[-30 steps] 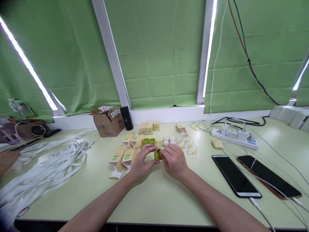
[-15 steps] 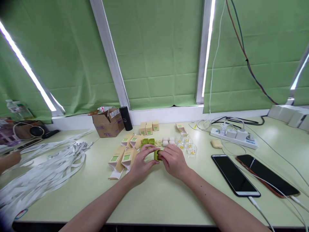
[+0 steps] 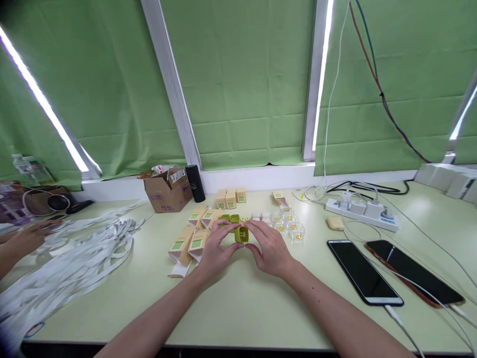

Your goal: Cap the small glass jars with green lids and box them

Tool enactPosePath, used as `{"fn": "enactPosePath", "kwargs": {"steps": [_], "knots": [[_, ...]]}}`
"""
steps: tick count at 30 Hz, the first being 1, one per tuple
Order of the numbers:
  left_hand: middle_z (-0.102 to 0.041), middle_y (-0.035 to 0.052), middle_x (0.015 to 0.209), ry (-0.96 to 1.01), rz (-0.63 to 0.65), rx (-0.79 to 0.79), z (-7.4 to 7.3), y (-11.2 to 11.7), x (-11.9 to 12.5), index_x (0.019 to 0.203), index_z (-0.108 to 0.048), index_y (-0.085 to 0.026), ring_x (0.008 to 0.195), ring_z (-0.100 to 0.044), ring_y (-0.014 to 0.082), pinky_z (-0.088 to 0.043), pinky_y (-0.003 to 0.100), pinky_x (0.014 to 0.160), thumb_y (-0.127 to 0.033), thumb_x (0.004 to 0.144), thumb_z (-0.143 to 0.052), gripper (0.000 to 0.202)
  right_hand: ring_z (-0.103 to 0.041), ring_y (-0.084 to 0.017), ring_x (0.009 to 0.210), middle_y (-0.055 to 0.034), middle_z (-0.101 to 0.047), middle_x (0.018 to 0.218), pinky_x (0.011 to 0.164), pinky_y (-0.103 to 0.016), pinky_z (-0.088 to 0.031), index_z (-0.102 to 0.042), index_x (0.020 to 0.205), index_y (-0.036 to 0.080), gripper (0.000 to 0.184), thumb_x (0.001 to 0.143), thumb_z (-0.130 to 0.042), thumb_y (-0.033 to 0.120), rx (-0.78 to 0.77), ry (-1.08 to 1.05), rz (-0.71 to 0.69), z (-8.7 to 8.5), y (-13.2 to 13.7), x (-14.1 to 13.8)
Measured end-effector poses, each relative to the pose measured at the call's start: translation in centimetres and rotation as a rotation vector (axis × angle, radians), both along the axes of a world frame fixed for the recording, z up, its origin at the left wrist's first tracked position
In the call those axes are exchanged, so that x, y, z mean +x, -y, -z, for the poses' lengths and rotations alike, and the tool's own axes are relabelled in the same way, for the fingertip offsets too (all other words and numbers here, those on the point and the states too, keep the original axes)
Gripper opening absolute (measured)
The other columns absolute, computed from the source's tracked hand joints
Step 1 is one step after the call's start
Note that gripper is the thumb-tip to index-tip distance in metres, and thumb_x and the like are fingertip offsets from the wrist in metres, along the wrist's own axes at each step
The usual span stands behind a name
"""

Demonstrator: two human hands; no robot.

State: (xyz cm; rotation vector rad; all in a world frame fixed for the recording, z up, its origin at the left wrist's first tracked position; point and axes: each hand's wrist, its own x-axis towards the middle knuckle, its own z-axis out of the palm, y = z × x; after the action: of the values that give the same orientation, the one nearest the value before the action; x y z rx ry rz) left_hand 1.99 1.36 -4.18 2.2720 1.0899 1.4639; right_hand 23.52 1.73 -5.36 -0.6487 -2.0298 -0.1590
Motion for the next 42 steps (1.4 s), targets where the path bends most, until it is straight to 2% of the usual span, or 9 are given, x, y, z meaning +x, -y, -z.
{"fn": "enactPosePath", "kwargs": {"steps": [2,6,8,10,13,17,23,34,42], "knots": [[-0.073,0.0088,0.110,-0.013,0.014,0.014,-0.1,0.2,0.1,0.130,-0.070,-0.029,0.121,-0.054,0.0315,-0.054,0.052,0.102,-0.025,0.084,-0.084,0.049,-0.063,-0.032,0.127,-0.0146,-0.065,0.137,0.100,-0.054,-0.062,-0.043,0.154,0.026,0.058,0.098,-0.057,0.016,-0.047,-0.015,-0.033,0.5,-0.2,-0.3],[-0.066,0.0104,0.123,0.034,0.030,-0.039,-0.3,0.4,0.2,0.137,-0.063,-0.028,0.123,-0.057,0.0294,-0.056,0.048,0.102,-0.027,0.084,-0.083,0.056,-0.067,-0.029,0.119,-0.0128,-0.066,0.133,0.092,-0.049,-0.066,-0.053,0.144,0.028,0.051,0.096,-0.060,0.015,-0.162,-0.178,-0.081,0.9,-0.3,-0.7],[-0.063,0.0108,0.123,0.063,0.024,-0.073,-0.4,0.4,0.1,0.134,-0.063,-0.026,0.116,-0.063,0.0262,-0.057,0.045,0.098,-0.027,0.090,-0.076,0.046,-0.070,-0.027,0.112,-0.0115,-0.067,0.131,0.090,-0.047,-0.066,-0.057,0.137,0.028,0.047,0.093,-0.063,0.014,-0.230,-0.263,-0.100,0.8,-0.3,-0.8],[-0.062,0.0100,0.117,0.071,-0.004,-0.097,-0.3,0.3,0.0,0.123,-0.066,-0.023,0.104,-0.067,0.0226,-0.057,0.042,0.091,-0.027,0.095,-0.068,0.028,-0.072,-0.026,0.108,-0.0103,-0.068,0.128,0.092,-0.046,-0.066,-0.059,0.132,0.028,0.044,0.090,-0.066,0.014,-0.288,-0.316,-0.103,0.6,-0.2,-0.8],[-0.061,0.0079,0.105,0.053,-0.038,-0.128,-0.3,0.2,0.0,0.106,-0.070,-0.020,0.091,-0.066,0.0194,-0.056,0.037,0.082,-0.027,0.097,-0.063,0.013,-0.072,-0.026,0.107,-0.0093,-0.070,0.124,0.094,-0.047,-0.065,-0.061,0.127,0.027,0.042,0.088,-0.067,0.013,-0.332,-0.346,-0.098,0.6,-0.1,-0.9],[-0.062,0.0063,0.096,0.038,-0.017,-0.162,-0.3,0.2,0.1,0.096,-0.070,-0.019,0.082,-0.063,0.0172,-0.054,0.032,0.074,-0.028,0.096,-0.061,0.012,-0.070,-0.027,0.111,-0.0094,-0.069,0.124,0.097,-0.048,-0.064,-0.062,0.128,0.028,0.043,0.088,-0.067,0.013,-0.336,-0.344,-0.122,0.9,-0.2,-0.9],[-0.061,0.0051,0.090,0.053,-0.014,-0.226,-0.2,0.1,0.4,0.085,-0.066,-0.018,0.078,-0.060,0.0165,-0.051,0.031,0.073,-0.030,0.095,-0.060,0.017,-0.069,-0.027,0.115,-0.0087,-0.070,0.124,0.101,-0.049,-0.062,-0.060,0.129,0.028,0.043,0.089,-0.066,0.014,-0.317,-0.318,-0.150,1.1,-0.3,-1.0],[-0.060,0.0036,0.083,0.094,-0.011,-0.259,-0.5,0.1,0.3,0.080,-0.063,-0.019,0.075,-0.057,0.0163,-0.047,0.030,0.070,-0.031,0.094,-0.058,0.019,-0.070,-0.027,0.113,-0.0081,-0.071,0.122,0.100,-0.048,-0.062,-0.063,0.126,0.028,0.040,0.088,-0.069,0.016,-0.352,-0.358,-0.125,0.9,-0.3,-1.3],[-0.060,0.0023,0.080,0.151,-0.027,-0.278,-0.3,-0.2,0.1,0.081,-0.062,-0.019,0.072,-0.057,0.0157,-0.049,0.029,0.070,-0.037,0.094,-0.059,0.023,-0.072,-0.026,0.108,-0.0088,-0.071,0.123,0.096,-0.046,-0.063,-0.063,0.124,0.027,0.039,0.087,-0.070,0.017,-0.342,-0.374,-0.093,1.0,-0.5,-1.1]]}}
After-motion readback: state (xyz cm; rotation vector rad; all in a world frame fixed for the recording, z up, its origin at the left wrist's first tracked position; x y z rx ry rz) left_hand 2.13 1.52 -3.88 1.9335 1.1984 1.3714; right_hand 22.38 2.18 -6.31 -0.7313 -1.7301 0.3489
